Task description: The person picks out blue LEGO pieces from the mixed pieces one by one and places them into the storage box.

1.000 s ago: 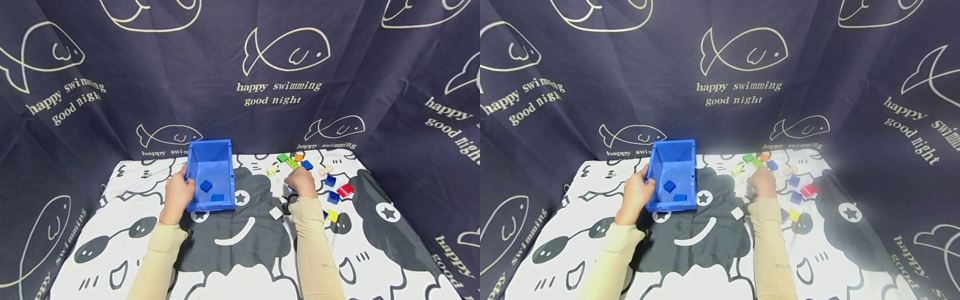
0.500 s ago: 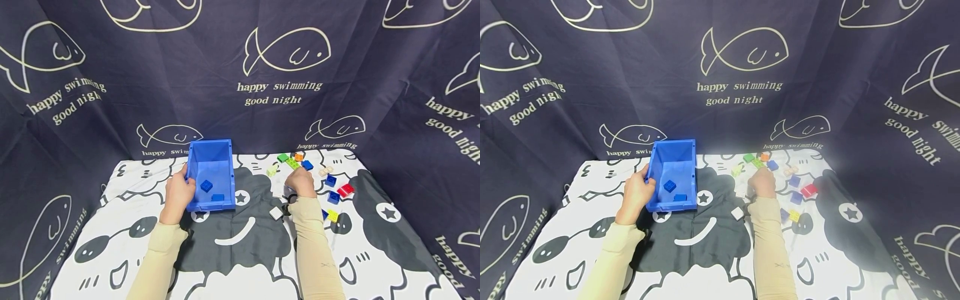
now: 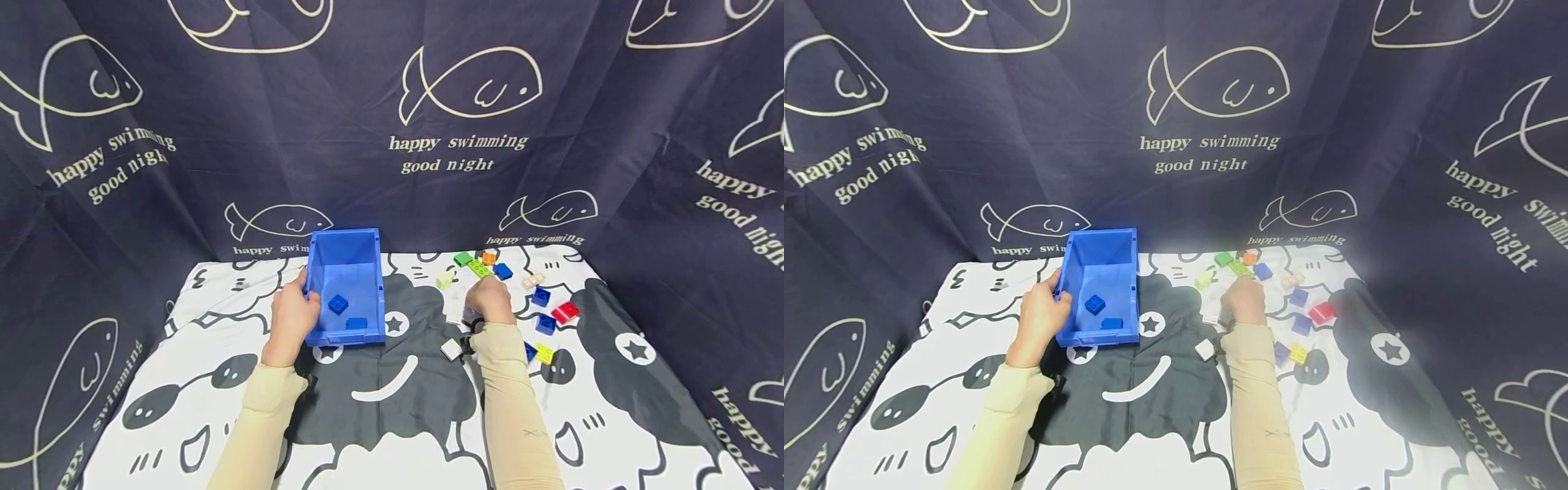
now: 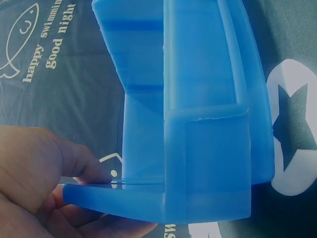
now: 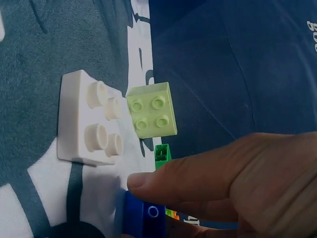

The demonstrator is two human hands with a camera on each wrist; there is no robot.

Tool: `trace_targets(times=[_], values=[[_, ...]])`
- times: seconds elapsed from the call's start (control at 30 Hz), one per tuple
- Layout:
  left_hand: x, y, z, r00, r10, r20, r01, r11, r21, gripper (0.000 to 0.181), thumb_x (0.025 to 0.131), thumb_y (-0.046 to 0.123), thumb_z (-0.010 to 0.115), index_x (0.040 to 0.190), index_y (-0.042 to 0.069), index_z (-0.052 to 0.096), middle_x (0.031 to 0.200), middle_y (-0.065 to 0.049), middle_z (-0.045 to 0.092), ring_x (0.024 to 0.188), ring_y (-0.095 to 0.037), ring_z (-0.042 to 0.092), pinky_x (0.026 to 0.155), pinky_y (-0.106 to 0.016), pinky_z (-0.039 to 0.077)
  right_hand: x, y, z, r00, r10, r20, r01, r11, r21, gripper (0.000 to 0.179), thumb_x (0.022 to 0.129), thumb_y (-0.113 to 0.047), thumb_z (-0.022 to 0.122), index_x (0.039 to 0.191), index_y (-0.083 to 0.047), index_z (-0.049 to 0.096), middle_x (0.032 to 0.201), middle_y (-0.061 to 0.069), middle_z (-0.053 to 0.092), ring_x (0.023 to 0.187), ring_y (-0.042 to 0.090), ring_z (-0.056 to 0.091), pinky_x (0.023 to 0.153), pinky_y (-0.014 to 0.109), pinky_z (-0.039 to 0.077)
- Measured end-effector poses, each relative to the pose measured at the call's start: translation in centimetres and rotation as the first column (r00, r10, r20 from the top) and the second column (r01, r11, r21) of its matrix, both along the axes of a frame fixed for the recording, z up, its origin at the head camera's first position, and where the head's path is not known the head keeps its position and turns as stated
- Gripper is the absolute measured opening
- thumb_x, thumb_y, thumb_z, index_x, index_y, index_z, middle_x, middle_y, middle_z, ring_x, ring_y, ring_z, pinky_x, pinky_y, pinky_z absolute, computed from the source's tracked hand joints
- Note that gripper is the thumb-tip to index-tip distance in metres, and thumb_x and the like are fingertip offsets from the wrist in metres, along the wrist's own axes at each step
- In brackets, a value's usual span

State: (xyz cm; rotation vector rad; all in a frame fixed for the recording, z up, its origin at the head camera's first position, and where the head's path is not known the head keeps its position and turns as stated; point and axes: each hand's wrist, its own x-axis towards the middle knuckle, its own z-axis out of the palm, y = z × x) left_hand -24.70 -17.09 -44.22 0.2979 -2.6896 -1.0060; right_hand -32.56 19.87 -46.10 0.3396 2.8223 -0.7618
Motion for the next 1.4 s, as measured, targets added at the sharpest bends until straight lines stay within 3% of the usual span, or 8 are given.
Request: trace_targets(times=[0.23, 0.37, 0.47, 0.7, 0.97, 1.2, 1.4], values=[[0.0, -0.1, -0.2, 1.0, -0.007, -0.02, 0.007, 1.0, -0.008, 0.06, 0.093, 0.012, 0.058, 0.151, 0.001, 0.05, 0.137, -0.031, 0.06, 0.105, -0.055, 0.066, 0.086, -0.063, 0.051, 0.4, -0.1, 0.8, 0.997, 0.034, -0.07, -0.036, 0.999, -0.025, 0.018, 0.081, -0.01, 0.06, 0.069, -0.008, 0.073, 0.097, 0.019, 0.071, 0.092, 0.038, 0.06, 0.079, 0.046, 0.049], [0.0, -0.1, -0.2, 1.0, -0.008, -0.02, 0.008, 1.0, -0.009, 0.06, 0.092, 0.012, 0.058, 0.151, 0.001, 0.05, 0.137, -0.032, 0.06, 0.105, -0.055, 0.066, 0.085, -0.063, 0.051, 0.5, -0.1, 1.4, 0.991, 0.037, -0.126, -0.042, 0.998, -0.041, 0.014, 0.081, -0.01, 0.066, 0.085, -0.006, 0.079, 0.102, 0.018, 0.074, 0.096, 0.038, 0.063, 0.081, 0.048, 0.05], [0.0, -0.1, -0.2, 1.0, -0.005, -0.021, 0.005, 1.0, -0.007, 0.06, 0.092, 0.012, 0.058, 0.151, 0.001, 0.05, 0.137, -0.031, 0.06, 0.105, -0.055, 0.066, 0.085, -0.064, 0.051, 0.5, -0.3, 1.8, 0.982, 0.05, -0.182, -0.057, 0.998, -0.032, 0.023, 0.079, -0.011, 0.07, 0.098, -0.006, 0.081, 0.11, 0.019, 0.075, 0.107, 0.042, 0.064, 0.088, 0.05, 0.05], [0.0, 0.0, 0.0, 1.0, -0.004, -0.018, 0.004, 1.0, -0.005, 0.06, 0.092, 0.012, 0.058, 0.151, 0.0, 0.051, 0.137, -0.032, 0.06, 0.107, -0.055, 0.066, 0.086, -0.064, 0.051, 1.4, -1.3, 3.6, 0.959, 0.069, -0.274, -0.078, 0.997, -0.025, 0.031, 0.079, -0.011, 0.067, 0.107, -0.004, 0.079, 0.11, 0.02, 0.075, 0.116, 0.049, 0.06, 0.098, 0.054, 0.045], [0.1, 0.1, -0.2, 1.0, 0.001, -0.007, -0.001, 1.0, -0.002, 0.06, 0.093, 0.012, 0.059, 0.151, 0.0, 0.05, 0.137, -0.031, 0.06, 0.107, -0.055, 0.066, 0.087, -0.063, 0.051, 2.8, -1.8, 5.5, 0.926, 0.041, -0.375, -0.071, 0.995, -0.066, 0.028, 0.08, -0.013, 0.068, 0.105, -0.005, 0.079, 0.098, 0.015, 0.075, 0.102, 0.046, 0.063, 0.092, 0.055, 0.047], [0.1, 0.0, -0.5, 0.999, -0.007, -0.043, 0.006, 1.0, -0.015, 0.059, 0.091, 0.011, 0.059, 0.148, -0.002, 0.053, 0.135, -0.031, 0.061, 0.106, -0.056, 0.066, 0.086, -0.063, 0.051, 3.2, -3.2, 6.6, 0.888, 0.075, -0.453, -0.112, 0.992, -0.054, 0.029, 0.08, -0.012, 0.066, 0.104, -0.003, 0.079, 0.098, 0.017, 0.077, 0.097, 0.044, 0.066, 0.085, 0.055, 0.048], [0.0, -0.2, -0.4, 0.999, -0.013, -0.051, 0.012, 1.0, -0.016, 0.059, 0.091, 0.011, 0.059, 0.148, -0.002, 0.053, 0.135, -0.031, 0.061, 0.106, -0.056, 0.066, 0.087, -0.063, 0.051, 3.3, -4.9, 7.8, 0.872, 0.114, -0.476, -0.154, 0.987, -0.045, 0.026, 0.083, -0.011, 0.068, 0.106, -0.004, 0.078, 0.099, 0.016, 0.076, 0.095, 0.04, 0.067, 0.087, 0.053, 0.047]])
